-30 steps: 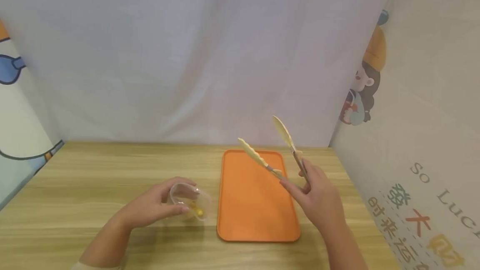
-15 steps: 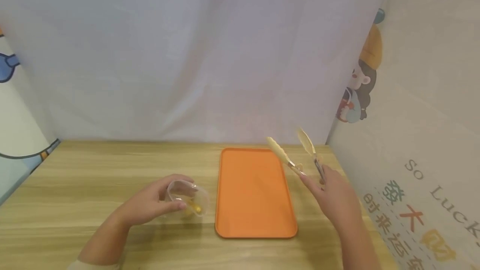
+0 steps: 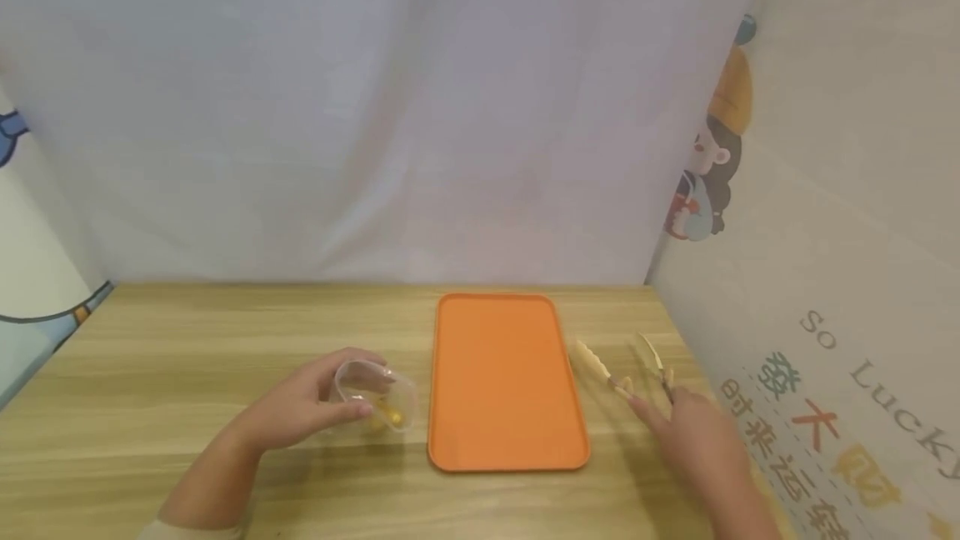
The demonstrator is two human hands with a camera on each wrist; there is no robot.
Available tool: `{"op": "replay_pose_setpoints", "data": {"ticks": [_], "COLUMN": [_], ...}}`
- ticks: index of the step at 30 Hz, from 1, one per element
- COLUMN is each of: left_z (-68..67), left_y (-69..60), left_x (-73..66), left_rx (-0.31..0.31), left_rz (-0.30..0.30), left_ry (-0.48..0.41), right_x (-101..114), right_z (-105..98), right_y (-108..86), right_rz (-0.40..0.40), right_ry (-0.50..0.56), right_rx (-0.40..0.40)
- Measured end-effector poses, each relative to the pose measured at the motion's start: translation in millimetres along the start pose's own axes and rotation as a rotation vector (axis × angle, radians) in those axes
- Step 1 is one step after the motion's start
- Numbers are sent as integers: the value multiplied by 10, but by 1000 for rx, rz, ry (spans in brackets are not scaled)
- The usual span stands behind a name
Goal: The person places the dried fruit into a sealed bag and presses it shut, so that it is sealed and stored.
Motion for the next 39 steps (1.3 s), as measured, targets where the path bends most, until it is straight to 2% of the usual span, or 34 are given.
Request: {"op": "replay_pose_setpoints", "data": {"ticks": [7,16,20,24,30,34,39], "left_z": [11,23,39,49,49,47,55], "left_y": [-19,-34,-39,-41,-44,-47,-56], "left_x": [-1,-37,-60,-82,-119,-148,-167], "left_rx": [-10,-24,-22,-22,-33,-40,-40], "left_rz": [0,-7,-1,1,22,40,53], "left_ry": [15,52,35,23,10,4,-4], "right_x": [46,103,104,78,50,65,164], "right_z": [85,200,228,265,304,241,-21], "right_y": [-30,-69,-72,-67,-82,-138,-198], "right_rz": [-32,-42,-35,-17,-41,-66,-117], "right_ry": [-54,-85,-77,-74,-78,-70,-62], "right_rx": [-69,-1,0,34,56,80,84]}}
Point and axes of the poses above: each hand's wrist, its own y-axis towards the middle knuckle, its own z-axis out of the palm, x = y × z, the point moved 6 cm from there along y, towards the middle knuckle, and after that the axes turned 10 degrees about z, right-handed, at the moved point
